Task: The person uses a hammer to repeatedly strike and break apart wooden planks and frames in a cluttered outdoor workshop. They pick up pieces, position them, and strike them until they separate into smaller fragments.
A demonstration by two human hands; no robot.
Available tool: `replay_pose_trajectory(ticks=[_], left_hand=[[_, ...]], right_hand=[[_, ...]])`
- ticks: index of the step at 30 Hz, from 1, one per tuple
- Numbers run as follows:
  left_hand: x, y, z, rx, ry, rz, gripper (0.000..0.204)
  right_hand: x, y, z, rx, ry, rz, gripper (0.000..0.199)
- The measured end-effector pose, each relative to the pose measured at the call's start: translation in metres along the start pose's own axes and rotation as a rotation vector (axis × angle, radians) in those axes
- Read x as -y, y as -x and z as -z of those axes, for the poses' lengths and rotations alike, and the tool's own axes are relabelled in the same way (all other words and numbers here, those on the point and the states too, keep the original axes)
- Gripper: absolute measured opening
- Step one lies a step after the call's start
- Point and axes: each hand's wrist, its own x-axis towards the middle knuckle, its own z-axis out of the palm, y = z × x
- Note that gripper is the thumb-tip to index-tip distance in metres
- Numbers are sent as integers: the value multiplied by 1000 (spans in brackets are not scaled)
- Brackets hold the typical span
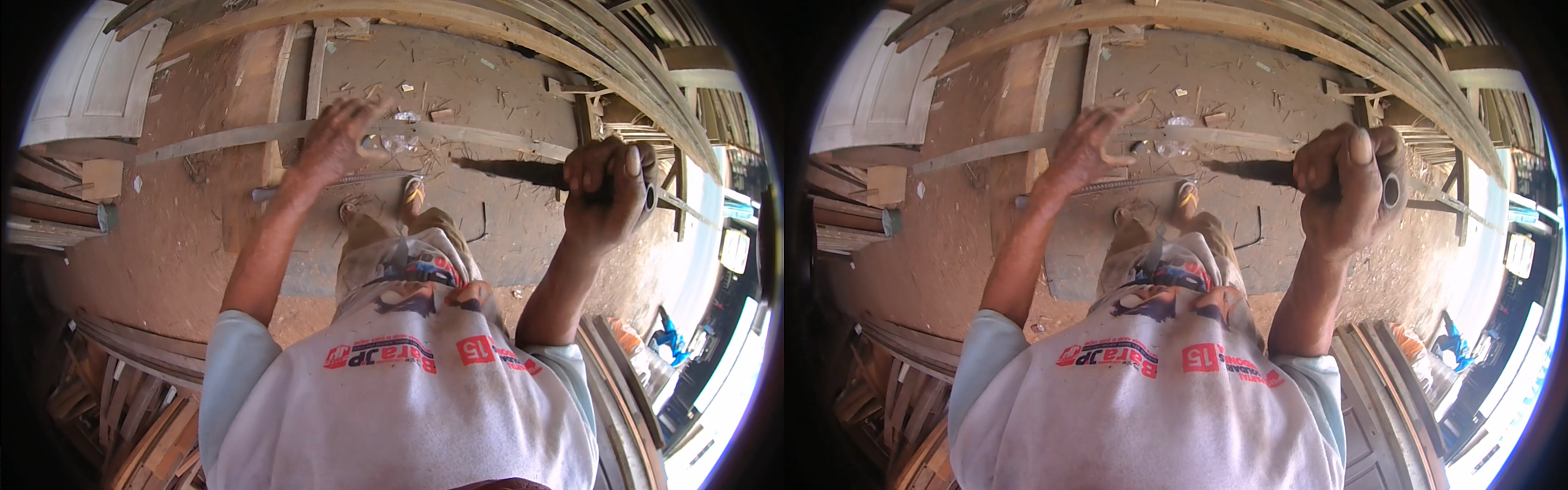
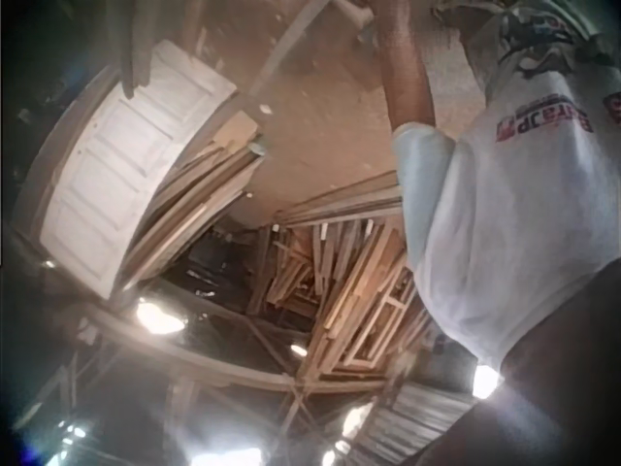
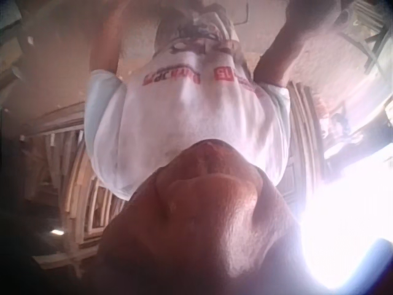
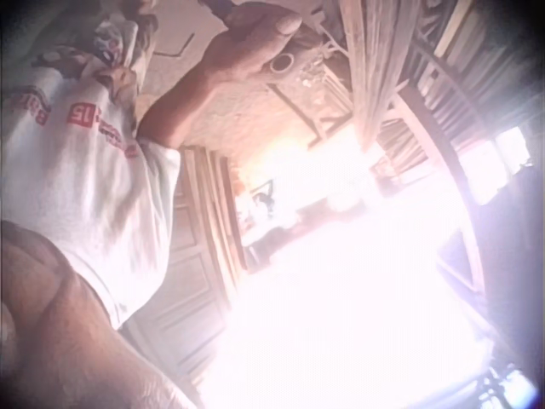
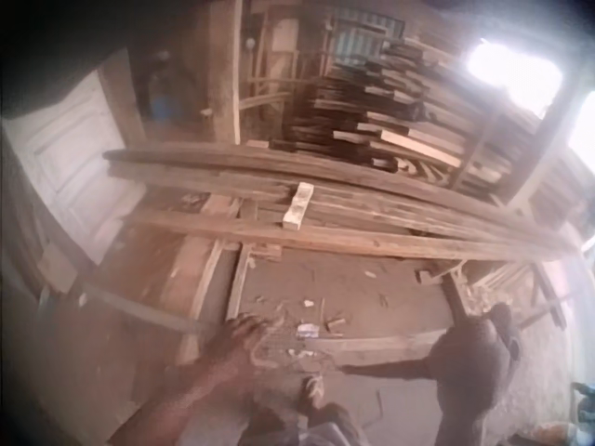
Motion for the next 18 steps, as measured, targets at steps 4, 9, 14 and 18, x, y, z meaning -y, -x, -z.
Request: replay_pose_trajectory(ticks=[4, 9, 14, 18], left_hand=[[80, 21, 9, 38, -243, 159, 96], [69, 11, 37, 471, -144, 545, 77], [74, 12, 34, 446, -157, 499, 74], [77, 19, 26, 348, -163, 471, 70]], right_hand=[[-8, -24, -44, 75, 75, 70, 24], [-38, -36, -78, 200, 270, 142, 31], [-61, -38, -108, 260, 541, 195, 29], [-73, -47, -121, 314, 610, 325, 30]])
